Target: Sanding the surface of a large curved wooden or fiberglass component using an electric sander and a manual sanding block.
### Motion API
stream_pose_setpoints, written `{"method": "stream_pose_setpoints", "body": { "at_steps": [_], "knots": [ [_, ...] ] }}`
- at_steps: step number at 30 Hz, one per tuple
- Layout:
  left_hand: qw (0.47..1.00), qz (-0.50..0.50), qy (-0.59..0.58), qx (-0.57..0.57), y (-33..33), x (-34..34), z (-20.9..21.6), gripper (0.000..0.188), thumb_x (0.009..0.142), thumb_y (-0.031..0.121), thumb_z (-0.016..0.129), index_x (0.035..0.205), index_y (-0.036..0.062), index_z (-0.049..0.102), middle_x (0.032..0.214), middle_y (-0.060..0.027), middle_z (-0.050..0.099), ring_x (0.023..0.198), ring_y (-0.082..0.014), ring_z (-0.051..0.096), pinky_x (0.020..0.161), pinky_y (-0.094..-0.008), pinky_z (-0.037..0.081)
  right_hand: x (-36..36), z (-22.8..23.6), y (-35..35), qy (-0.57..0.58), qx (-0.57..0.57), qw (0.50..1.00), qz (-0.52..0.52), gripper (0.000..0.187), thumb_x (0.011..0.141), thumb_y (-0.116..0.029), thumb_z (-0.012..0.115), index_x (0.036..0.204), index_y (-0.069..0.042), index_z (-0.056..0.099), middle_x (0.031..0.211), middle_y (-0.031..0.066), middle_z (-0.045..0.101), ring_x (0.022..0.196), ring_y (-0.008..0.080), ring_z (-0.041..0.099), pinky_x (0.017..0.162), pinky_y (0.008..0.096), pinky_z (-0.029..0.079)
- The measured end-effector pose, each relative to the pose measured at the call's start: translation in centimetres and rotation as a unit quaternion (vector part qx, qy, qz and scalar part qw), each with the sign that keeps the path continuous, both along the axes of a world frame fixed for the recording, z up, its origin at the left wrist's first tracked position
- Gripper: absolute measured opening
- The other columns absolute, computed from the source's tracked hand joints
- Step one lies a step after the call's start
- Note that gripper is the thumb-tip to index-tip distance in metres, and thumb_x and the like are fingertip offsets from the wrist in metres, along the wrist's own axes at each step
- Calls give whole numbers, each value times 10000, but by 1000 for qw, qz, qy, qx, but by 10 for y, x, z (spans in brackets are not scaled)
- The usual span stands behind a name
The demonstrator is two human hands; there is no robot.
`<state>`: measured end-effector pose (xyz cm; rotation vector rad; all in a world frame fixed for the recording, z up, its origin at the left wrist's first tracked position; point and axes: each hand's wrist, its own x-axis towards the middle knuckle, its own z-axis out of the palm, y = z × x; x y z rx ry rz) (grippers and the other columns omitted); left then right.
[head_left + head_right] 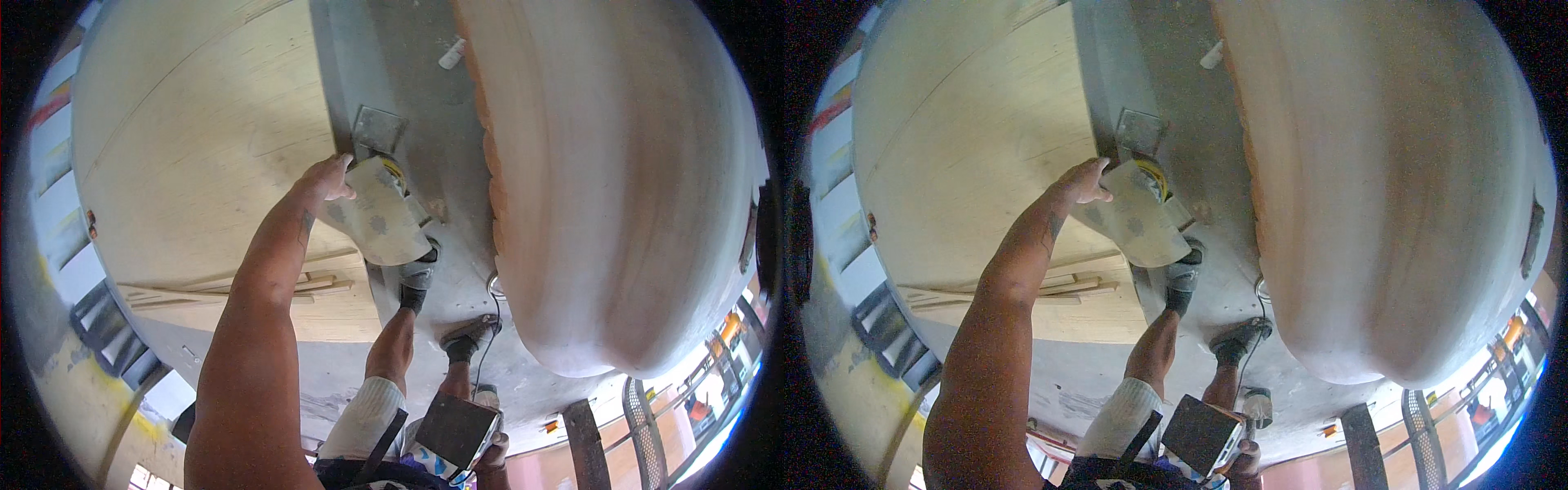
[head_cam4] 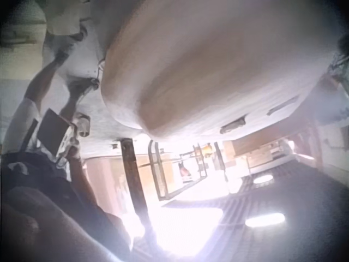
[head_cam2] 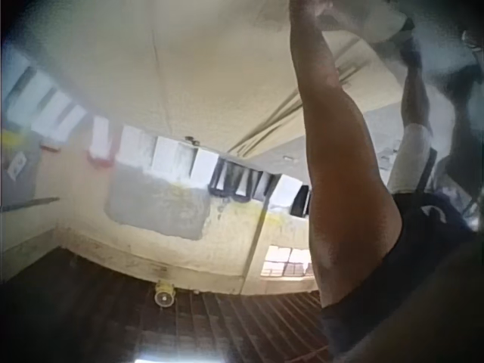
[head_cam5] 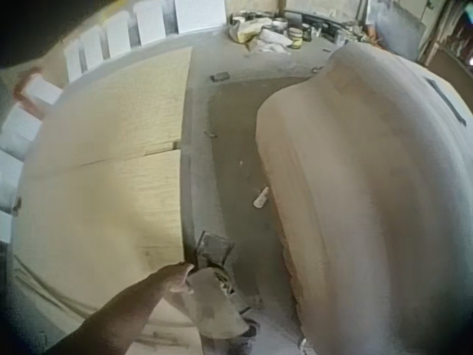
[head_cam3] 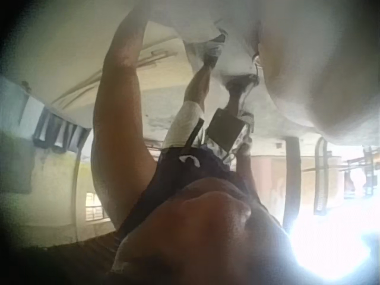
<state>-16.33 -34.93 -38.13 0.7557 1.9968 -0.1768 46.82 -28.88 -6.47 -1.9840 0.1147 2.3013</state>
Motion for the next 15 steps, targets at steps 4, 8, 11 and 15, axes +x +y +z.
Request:
{"method": "stream_pose_setpoints", "body": {
  "at_steps": [4, 8, 11, 15],
  "knots": [
    [996, -53, -35, -56, 27, 1, 7, 747, 713, 394, 922, 1285, 15, 627, 1207, -218, 712, 1157, -380, 680, 1001, -473, 536, 8, 2, -10, 14, 16, 1000, -19, 818, 710, -295, 766, 1441, -13, 533, 1318, 236, 665, 1105, 398, 690, 955, 544, 576],
    [981, -173, -75, -44, 21, 13, 13, 722, 664, 529, 914, 1122, 4, 724, 1059, -213, 748, 1060, -382, 716, 940, -480, 556, 25, -10, -22, 47, -9, 997, -56, 821, 714, -279, 758, 1455, -16, 522, 1341, 245, 653, 1124, 414, 682, 974, 563, 563],
    [961, -271, -44, -37, 25, 42, 26, 776, 669, 697, 823, 1010, 2, 766, 995, -207, 758, 993, -363, 734, 895, -465, 569, 35, -16, -29, 74, -55, 992, -85, 813, 724, -284, 746, 1452, -3, 521, 1336, 243, 658, 1111, 415, 686, 972, 562, 564],
    [966, -255, -12, -38, 30, 78, 27, 796, 725, 751, 750, 996, 3, 773, 987, -196, 764, 968, -342, 743, 868, -456, 569, 39, -22, -35, 120, -75, 985, -102, 795, 757, -317, 722, 1451, 15, 521, 1309, 228, 679, 1076, 392, 710, 952, 546, 578]
  ]
}}
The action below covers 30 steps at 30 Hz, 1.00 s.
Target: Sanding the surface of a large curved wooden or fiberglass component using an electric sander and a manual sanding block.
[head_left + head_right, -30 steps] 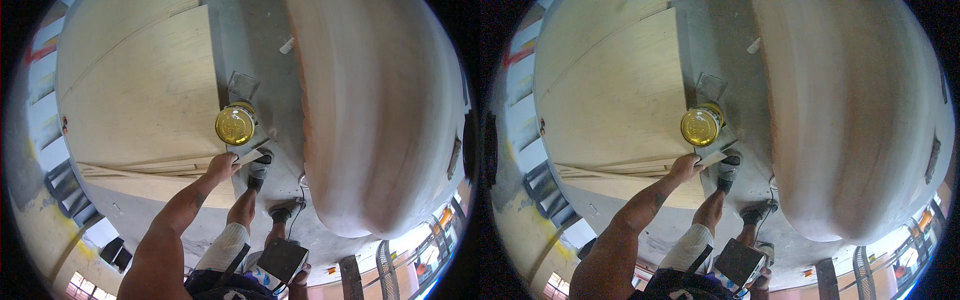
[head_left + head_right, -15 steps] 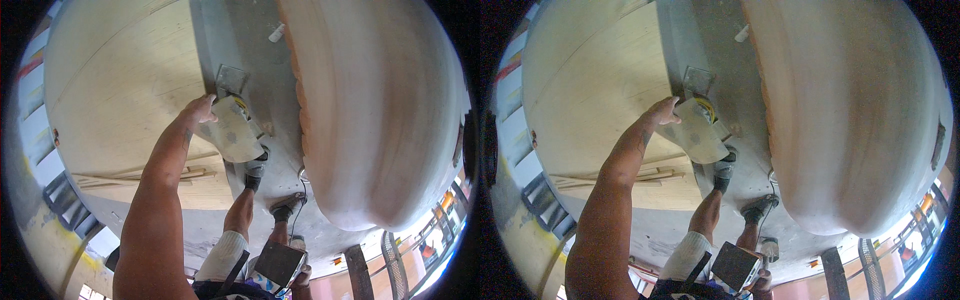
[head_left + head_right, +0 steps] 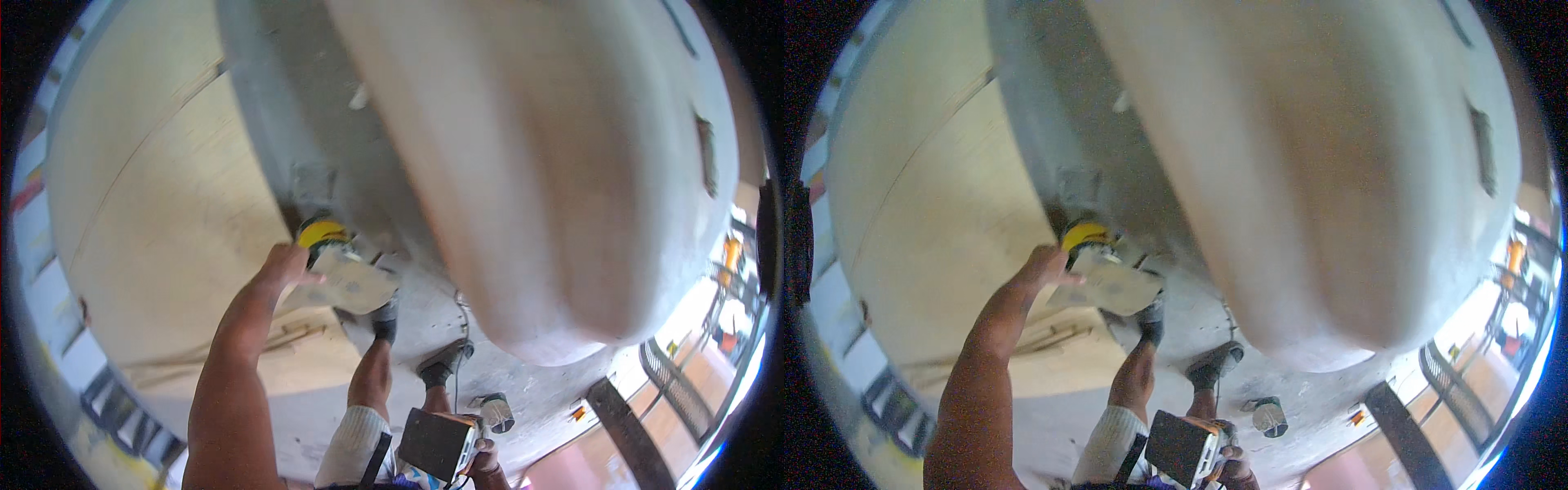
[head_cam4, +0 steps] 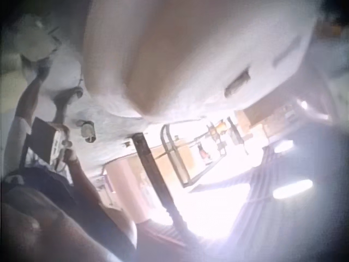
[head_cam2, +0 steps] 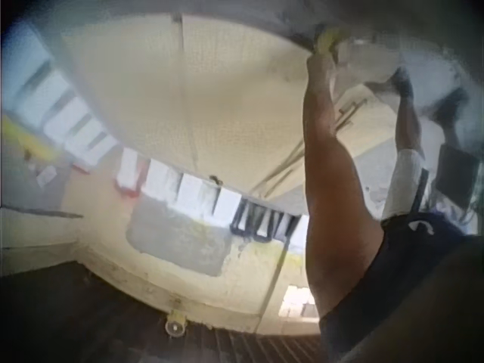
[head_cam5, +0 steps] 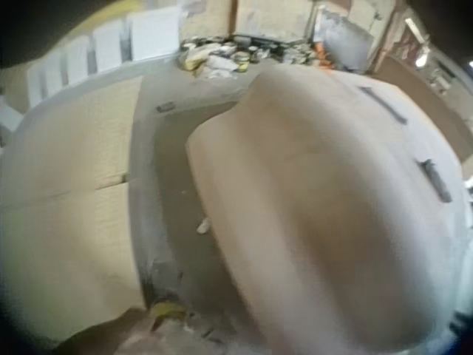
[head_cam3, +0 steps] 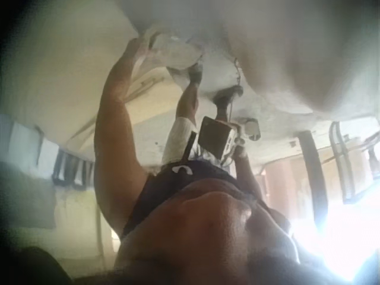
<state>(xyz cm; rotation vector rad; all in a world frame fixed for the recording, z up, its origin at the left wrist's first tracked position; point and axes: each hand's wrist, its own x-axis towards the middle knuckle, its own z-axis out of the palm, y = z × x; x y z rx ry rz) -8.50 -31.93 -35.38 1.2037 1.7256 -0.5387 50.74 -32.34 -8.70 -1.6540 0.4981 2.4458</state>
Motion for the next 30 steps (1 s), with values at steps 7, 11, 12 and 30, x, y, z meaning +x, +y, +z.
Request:
{"method": "stream_pose_setpoints", "body": {
  "at_steps": [7, 11, 12, 30],
  "knots": [
    [998, 33, 60, -5, -22, 47, 16, 758, 754, 753, 730, 982, 31, 777, 981, -184, 764, 989, -357, 733, 898, -457, 538, 14, -16, -21, 28, 56, 998, -23, 636, 848, -219, 691, 1400, 40, 509, 1241, 162, 692, 1097, 303, 701, 992, 447, 550],
    [995, 46, 88, 13, -14, 77, 43, 718, 763, 712, 763, 930, 13, 774, 946, -200, 766, 945, -384, 739, 865, -472, 554, 12, 6, -11, 52, 63, 994, -76, 642, 860, -227, 708, 1423, 3, 499, 1237, 158, 694, 1116, 279, 691, 997, 434, 544],
    [992, 90, 81, 22, -8, 87, 55, 722, 774, 711, 756, 911, 3, 773, 922, -210, 765, 925, -388, 741, 845, -484, 558, 11, 13, -10, 38, 57, 993, -94, 655, 861, -229, 719, 1435, -12, 492, 1238, 157, 694, 1123, 280, 688, 1000, 436, 542],
    [933, 329, 131, 69, -91, 262, 361, 720, 913, 661, 694, 801, -50, 702, 729, -83, 654, 597, -206, 560, 584, -426, 470, 279, 73, -132, 108, 87, 903, -407, 669, 813, -323, 695, 1371, 21, 564, 1191, 203, 724, 955, 342, 759, 886, 475, 632]
  ]
}}
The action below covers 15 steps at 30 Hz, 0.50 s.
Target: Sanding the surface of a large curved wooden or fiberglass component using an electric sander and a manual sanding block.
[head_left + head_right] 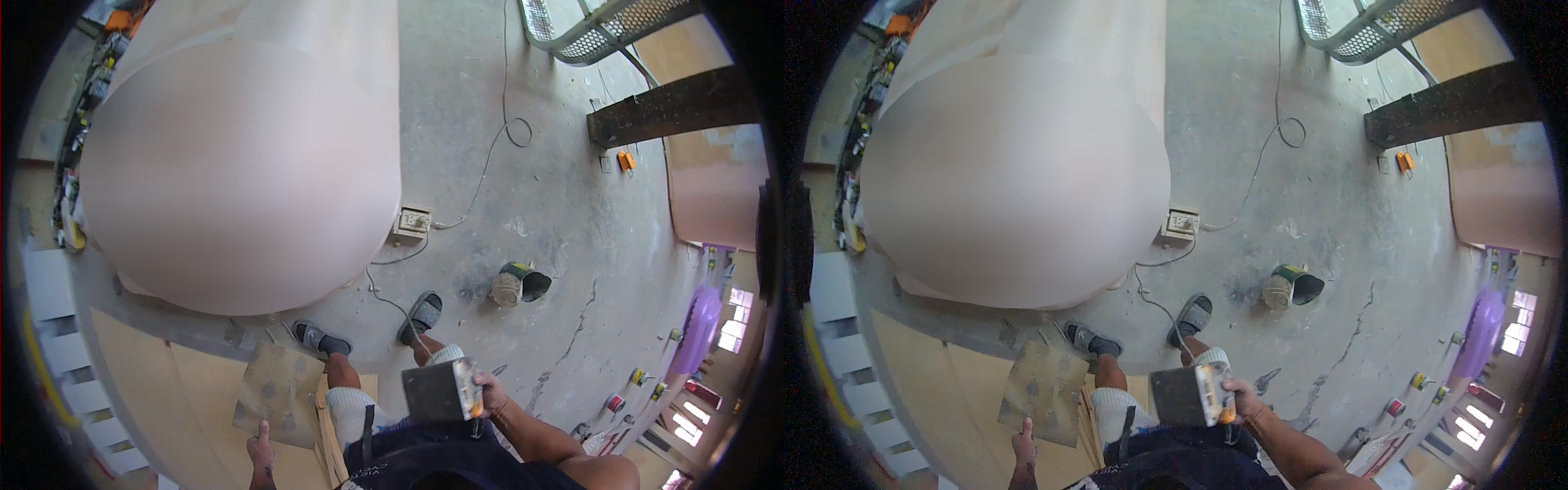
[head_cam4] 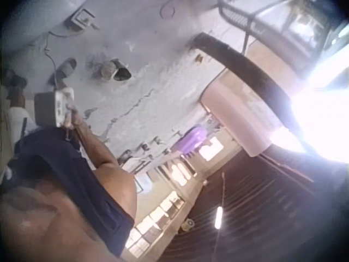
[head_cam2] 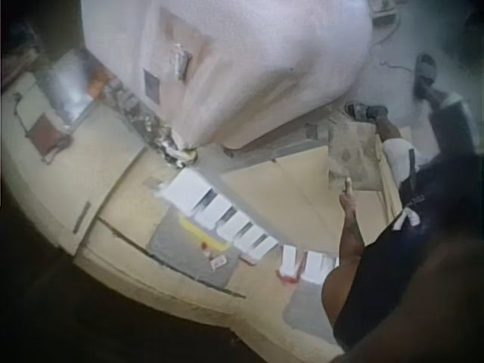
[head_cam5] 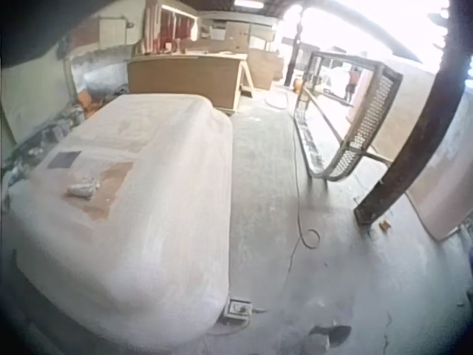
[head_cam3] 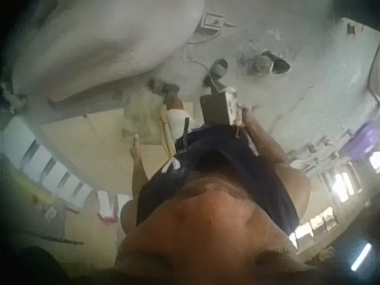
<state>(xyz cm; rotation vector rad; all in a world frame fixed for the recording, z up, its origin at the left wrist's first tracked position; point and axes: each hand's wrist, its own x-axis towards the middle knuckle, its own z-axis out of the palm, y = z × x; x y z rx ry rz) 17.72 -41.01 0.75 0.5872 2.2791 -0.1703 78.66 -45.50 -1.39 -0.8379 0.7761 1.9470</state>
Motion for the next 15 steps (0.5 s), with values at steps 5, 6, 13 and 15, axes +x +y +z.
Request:
{"method": "stream_pose_setpoints", "body": {
  "at_steps": [5, 6, 13, 15],
  "knots": [
    [999, 6, 42, -17, 7, 64, 103, 672, 898, 687, 696, 686, 56, 607, 646, -33, 534, 460, -161, 442, 443, -408, 375, 114, 95, 1, -105, 71, 978, -168, 667, 832, -413, 722, 1361, -31, 585, 1230, 183, 685, 893, 324, 741, 806, 464, 641],
    [997, 2, 67, -26, 9, 75, 113, 686, 884, 697, 701, 726, 33, 628, 643, -38, 547, 462, -175, 459, 451, -404, 389, 137, 115, 5, -69, 169, 962, -205, 620, 870, -438, 737, 1336, -55, 590, 1217, 140, 675, 865, 290, 733, 754, 470, 641],
    [998, -59, 14, 17, 44, 172, 167, 750, 824, 711, 740, 938, -30, 712, 705, -77, 630, 521, -208, 557, 495, -375, 474, 222, 196, -24, -110, 329, 869, -352, 489, 909, -389, 733, 1246, -71, 578, 1047, 100, 635, 763, 230, 691, 615, 404, 596],
    [997, -82, -2, -8, 65, 182, 154, 759, 820, 711, 744, 956, -35, 716, 724, -81, 635, 533, -204, 563, 504, -379, 484, 233, 210, -29, -127, 373, 825, -405, 447, 922, -373, 732, 1215, -76, 573, 991, 87, 622, 729, 210, 678, 569, 382, 581]
  ]
}}
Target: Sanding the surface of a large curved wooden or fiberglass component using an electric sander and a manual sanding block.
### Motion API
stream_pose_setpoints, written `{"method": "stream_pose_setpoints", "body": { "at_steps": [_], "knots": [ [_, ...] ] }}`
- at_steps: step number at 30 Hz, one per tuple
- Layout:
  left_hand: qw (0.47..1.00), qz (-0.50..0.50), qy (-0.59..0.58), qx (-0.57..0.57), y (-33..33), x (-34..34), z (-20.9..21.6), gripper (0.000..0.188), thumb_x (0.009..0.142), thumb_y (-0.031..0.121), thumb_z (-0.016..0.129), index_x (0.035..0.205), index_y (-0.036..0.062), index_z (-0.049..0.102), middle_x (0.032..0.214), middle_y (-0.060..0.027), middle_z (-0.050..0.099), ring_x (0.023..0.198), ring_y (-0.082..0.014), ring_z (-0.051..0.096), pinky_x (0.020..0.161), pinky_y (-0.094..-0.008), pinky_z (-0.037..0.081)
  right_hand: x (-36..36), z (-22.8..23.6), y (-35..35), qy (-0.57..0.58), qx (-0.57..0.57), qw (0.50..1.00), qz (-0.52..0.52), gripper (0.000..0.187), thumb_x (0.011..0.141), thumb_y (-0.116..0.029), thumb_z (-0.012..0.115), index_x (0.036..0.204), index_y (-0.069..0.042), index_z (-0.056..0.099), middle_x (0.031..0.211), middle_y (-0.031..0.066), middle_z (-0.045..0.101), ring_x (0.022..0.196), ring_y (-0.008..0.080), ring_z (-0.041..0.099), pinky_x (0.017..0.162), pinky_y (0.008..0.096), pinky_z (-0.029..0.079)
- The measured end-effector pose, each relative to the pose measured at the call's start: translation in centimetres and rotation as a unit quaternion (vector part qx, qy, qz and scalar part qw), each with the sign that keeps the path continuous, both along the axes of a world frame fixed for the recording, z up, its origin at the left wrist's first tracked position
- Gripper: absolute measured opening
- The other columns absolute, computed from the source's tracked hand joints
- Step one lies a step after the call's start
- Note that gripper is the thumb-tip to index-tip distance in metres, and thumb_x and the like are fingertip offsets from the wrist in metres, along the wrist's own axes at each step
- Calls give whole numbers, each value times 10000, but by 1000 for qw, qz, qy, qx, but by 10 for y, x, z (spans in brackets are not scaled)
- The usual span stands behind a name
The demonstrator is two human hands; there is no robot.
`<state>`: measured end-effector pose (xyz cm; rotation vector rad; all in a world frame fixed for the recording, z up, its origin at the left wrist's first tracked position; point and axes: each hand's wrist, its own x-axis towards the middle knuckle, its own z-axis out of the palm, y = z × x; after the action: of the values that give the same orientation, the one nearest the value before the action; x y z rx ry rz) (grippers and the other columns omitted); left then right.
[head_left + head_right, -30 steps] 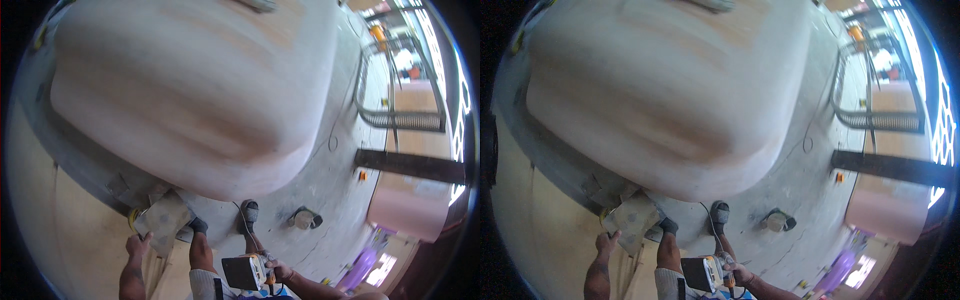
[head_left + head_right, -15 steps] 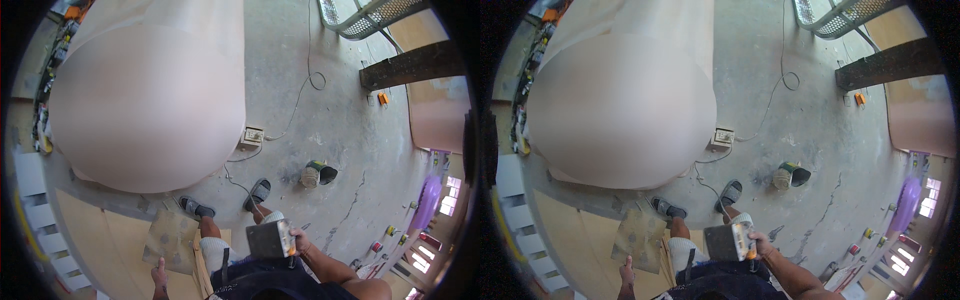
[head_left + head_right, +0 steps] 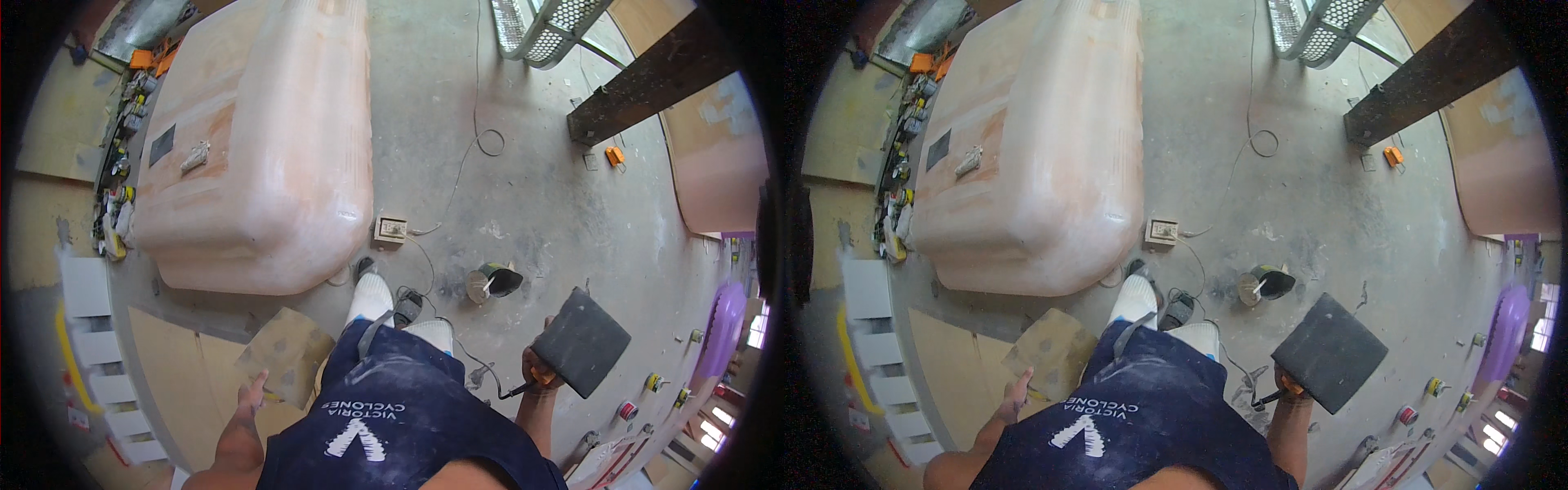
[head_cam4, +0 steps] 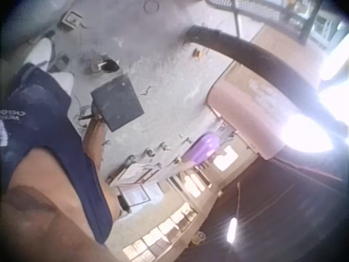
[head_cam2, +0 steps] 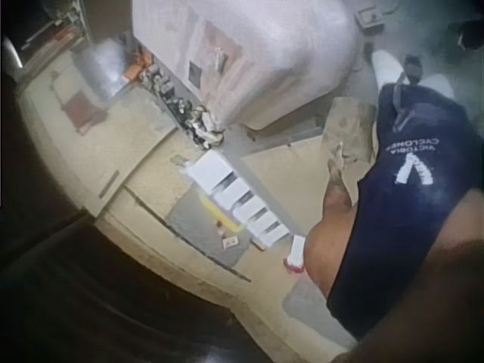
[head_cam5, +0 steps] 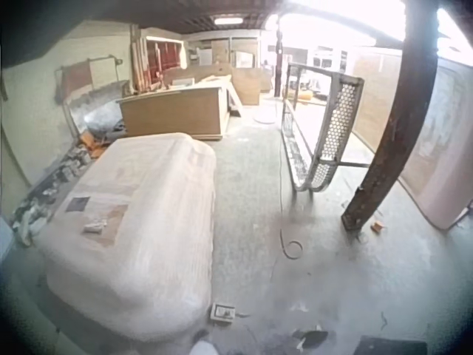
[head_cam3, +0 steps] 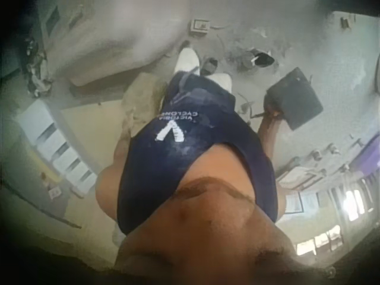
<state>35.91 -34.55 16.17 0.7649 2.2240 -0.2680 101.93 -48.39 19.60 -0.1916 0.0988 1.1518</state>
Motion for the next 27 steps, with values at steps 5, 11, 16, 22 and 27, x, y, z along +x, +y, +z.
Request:
{"method": "stream_pose_setpoints", "body": {
  "at_steps": [5, 11, 16, 22, 27],
  "knots": [
    [996, -70, -51, -26, 76, 83, -21, 787, 805, 720, 756, 937, -54, 723, 718, -97, 641, 529, -195, 574, 519, -390, 501, 2, 70, 27, 25, -32, 986, -159, 273, 975, -267, 681, 1107, -89, 522, 870, 42, 518, 609, 136, 576, 440, 313, 455],
    [975, -222, -28, 5, 163, 137, -91, 900, 792, 764, 733, 913, -127, 720, 724, -165, 699, 583, -255, 672, 591, -402, 542, 69, 49, 56, -63, 55, 989, -119, 293, 974, -274, 677, 1130, -74, 529, 944, 39, 561, 631, 120, 590, 441, 290, 448],
    [972, -218, -77, -37, 251, 258, -47, 950, 792, 820, 674, 1090, -80, 742, 895, -226, 753, 686, -288, 734, 676, -423, 562, 106, 53, 132, -108, -86, 966, -221, 281, 970, -291, 684, 1100, -81, 550, 910, 26, 598, 542, 89, 524, 431, 236, 410],
    [964, -210, -100, -125, 352, 300, -52, 919, 805, 827, 651, 1088, -41, 754, 808, -210, 739, 642, -282, 713, 645, -434, 559, 191, 58, 244, -179, -91, 960, -196, 268, 972, -272, 680, 1104, -65, 574, 891, 49, 586, 512, 109, 489, 413, 264, 364],
    [978, -171, -83, -88, 385, 318, -45, 970, 803, 828, 656, 1024, -113, 737, 774, -233, 719, 625, -293, 709, 655, -444, 564, 257, 124, 381, -171, 61, 975, -125, 256, 967, -229, 681, 1075, -32, 558, 916, 78, 544, 516, 153, 502, 449, 289, 404]
  ]
}}
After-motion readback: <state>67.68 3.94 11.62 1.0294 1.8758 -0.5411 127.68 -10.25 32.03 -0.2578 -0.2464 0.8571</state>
